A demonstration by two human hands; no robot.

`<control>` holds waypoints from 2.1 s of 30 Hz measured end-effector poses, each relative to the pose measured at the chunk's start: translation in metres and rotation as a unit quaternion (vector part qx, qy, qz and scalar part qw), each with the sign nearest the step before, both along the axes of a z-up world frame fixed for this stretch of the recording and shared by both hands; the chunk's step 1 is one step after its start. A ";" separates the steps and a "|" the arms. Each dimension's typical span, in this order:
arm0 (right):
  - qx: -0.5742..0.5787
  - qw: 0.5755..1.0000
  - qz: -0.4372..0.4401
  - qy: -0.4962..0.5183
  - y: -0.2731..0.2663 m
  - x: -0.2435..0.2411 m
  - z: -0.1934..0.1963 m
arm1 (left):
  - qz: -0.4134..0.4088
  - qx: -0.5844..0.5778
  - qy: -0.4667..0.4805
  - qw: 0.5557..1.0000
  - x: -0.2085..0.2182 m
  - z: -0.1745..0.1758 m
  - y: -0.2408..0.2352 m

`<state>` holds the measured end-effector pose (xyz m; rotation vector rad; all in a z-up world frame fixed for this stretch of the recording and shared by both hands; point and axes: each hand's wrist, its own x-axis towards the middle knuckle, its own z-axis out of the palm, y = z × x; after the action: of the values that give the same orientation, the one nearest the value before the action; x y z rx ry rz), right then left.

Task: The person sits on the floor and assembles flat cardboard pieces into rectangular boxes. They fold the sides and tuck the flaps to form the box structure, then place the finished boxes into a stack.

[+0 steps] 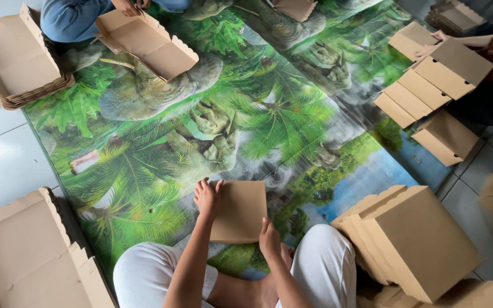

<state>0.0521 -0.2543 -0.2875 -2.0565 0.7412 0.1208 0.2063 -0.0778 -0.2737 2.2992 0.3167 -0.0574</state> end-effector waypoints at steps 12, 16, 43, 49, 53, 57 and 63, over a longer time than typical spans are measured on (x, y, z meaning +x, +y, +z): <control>0.067 0.996 -0.030 0.041 -0.004 -0.016 -0.026 | 0.073 -0.141 0.193 0.968 -0.146 -0.034 0.035; 0.292 0.942 -0.068 -0.152 -0.032 -0.082 -0.204 | 0.080 -0.202 0.243 0.945 -0.143 -0.020 0.039; -0.205 0.789 -0.331 -0.475 -0.123 -0.217 0.238 | -0.448 -0.303 -0.142 0.829 -0.179 0.330 -0.223; -0.189 0.827 -0.334 -0.411 -0.142 -0.202 0.233 | -0.415 -0.310 -0.036 0.854 -0.177 0.247 -0.299; -0.170 0.837 -0.318 -0.413 -0.134 -0.196 0.244 | -0.354 -0.424 0.042 0.833 -0.185 0.241 -0.312; -0.197 0.838 -0.341 -0.378 -0.127 -0.200 0.219 | -0.361 -0.384 -0.007 0.850 -0.191 0.223 -0.313; -0.221 0.823 -0.298 -0.430 -0.088 -0.205 0.203 | -0.437 -0.197 0.092 0.873 -0.211 0.191 -0.279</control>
<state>-0.1532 -0.3428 -0.0840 -1.8763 0.8083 -1.3592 -0.0051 -0.3566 -0.0827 1.8504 -0.6168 -0.7300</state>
